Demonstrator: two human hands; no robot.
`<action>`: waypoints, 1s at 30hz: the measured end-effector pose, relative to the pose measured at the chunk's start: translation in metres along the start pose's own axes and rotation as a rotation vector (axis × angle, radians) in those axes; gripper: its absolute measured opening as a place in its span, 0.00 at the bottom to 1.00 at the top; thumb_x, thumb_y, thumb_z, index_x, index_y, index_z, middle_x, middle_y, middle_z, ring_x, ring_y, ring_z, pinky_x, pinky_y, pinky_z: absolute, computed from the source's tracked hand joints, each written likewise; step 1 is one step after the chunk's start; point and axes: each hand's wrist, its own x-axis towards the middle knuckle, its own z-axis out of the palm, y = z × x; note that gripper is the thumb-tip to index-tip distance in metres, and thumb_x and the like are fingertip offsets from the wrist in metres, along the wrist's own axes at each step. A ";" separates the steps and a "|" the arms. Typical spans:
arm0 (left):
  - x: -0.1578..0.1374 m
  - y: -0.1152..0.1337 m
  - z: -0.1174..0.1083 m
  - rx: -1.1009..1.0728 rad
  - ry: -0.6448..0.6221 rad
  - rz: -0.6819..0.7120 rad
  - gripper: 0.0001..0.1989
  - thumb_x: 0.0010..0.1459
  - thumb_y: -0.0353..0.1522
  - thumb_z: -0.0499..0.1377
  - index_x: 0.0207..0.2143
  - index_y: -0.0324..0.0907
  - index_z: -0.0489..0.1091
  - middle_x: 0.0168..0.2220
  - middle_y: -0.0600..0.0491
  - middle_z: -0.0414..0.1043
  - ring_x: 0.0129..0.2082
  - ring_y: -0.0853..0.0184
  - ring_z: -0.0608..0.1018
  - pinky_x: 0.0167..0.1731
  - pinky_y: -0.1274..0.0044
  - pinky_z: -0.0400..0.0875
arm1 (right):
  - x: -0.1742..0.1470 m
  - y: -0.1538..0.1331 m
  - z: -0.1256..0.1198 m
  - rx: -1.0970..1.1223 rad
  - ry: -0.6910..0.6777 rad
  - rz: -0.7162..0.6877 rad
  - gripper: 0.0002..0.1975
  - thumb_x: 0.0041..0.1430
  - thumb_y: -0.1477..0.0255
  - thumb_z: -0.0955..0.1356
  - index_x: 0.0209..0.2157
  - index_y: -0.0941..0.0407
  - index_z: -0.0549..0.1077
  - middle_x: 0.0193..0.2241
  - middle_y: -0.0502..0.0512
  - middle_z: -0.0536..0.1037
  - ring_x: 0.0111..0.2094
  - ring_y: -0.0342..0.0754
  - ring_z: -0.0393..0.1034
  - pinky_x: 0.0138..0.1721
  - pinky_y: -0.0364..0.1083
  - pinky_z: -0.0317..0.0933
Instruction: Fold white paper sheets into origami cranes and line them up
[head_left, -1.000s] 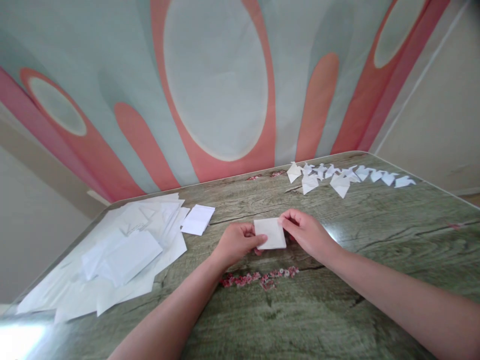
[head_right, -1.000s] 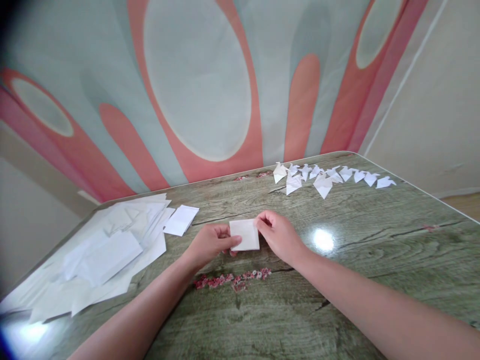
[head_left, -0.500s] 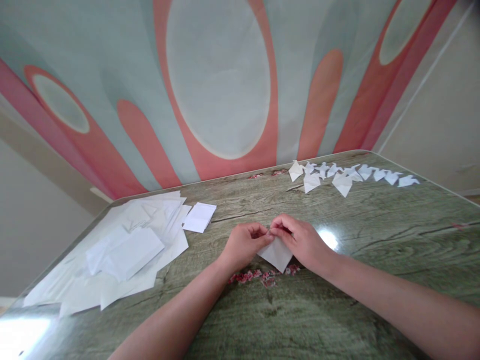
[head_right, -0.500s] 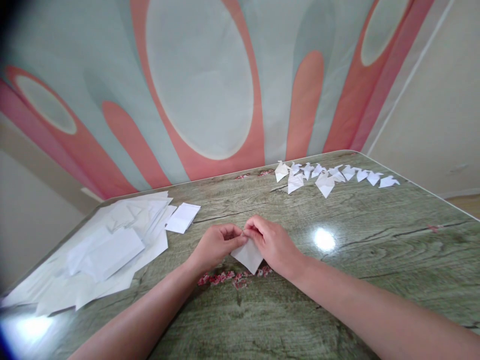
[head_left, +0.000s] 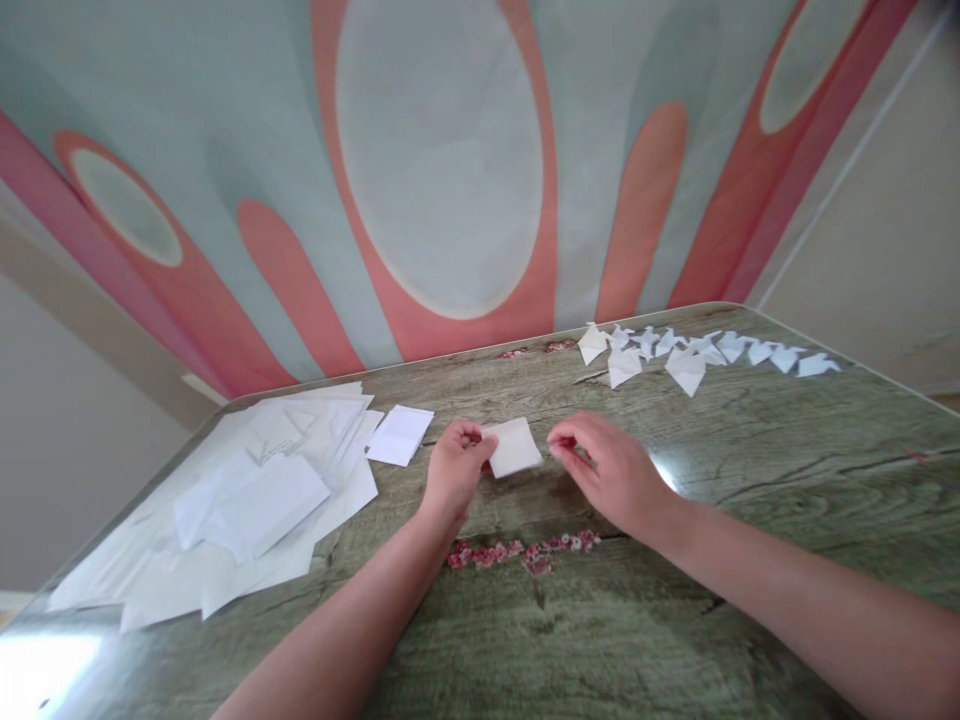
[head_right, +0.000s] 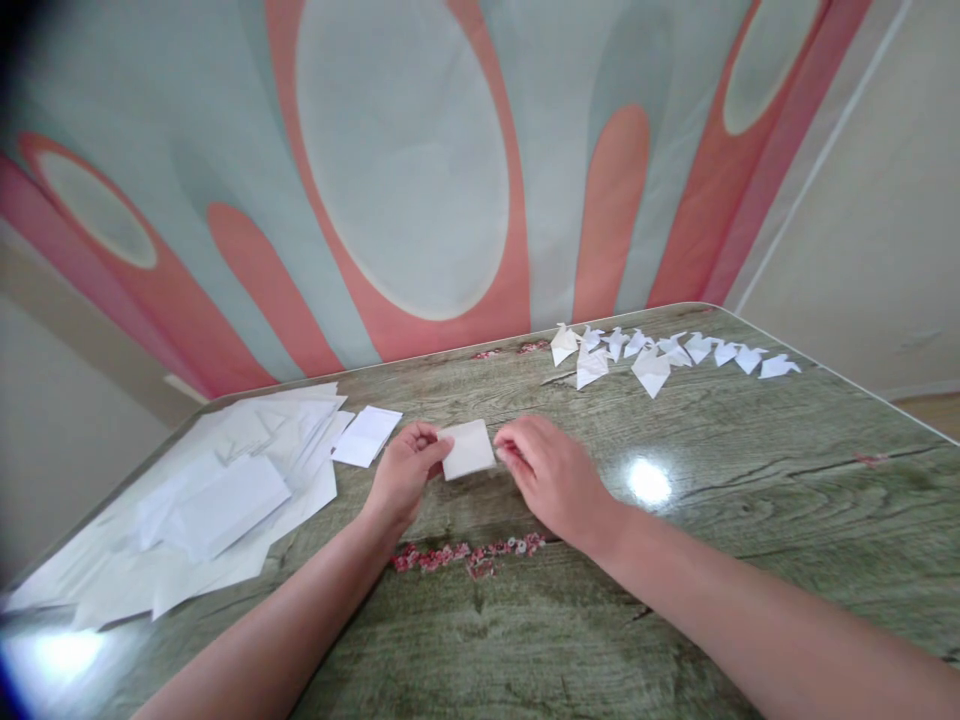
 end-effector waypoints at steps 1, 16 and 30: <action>-0.002 -0.002 0.002 -0.016 0.000 -0.004 0.14 0.45 0.32 0.64 0.31 0.41 0.61 0.23 0.61 0.66 0.21 0.74 0.70 0.23 0.82 0.67 | -0.001 -0.006 0.001 -0.032 -0.034 -0.104 0.06 0.62 0.72 0.65 0.42 0.56 0.69 0.41 0.58 0.73 0.44 0.52 0.65 0.46 0.50 0.58; -0.028 0.017 0.002 0.886 -0.592 0.563 0.14 0.51 0.25 0.61 0.41 0.42 0.67 0.39 0.53 0.74 0.40 0.64 0.75 0.41 0.74 0.69 | -0.007 0.009 0.004 -0.176 -0.314 -0.190 0.13 0.57 0.76 0.69 0.45 0.55 0.74 0.42 0.55 0.77 0.46 0.51 0.68 0.48 0.50 0.60; -0.029 0.013 0.005 1.260 -0.629 0.850 0.08 0.64 0.32 0.52 0.34 0.40 0.68 0.34 0.51 0.72 0.35 0.64 0.74 0.36 0.75 0.68 | -0.018 0.011 -0.015 -0.264 -0.368 -0.093 0.11 0.58 0.74 0.69 0.44 0.54 0.72 0.43 0.55 0.76 0.45 0.52 0.68 0.47 0.52 0.59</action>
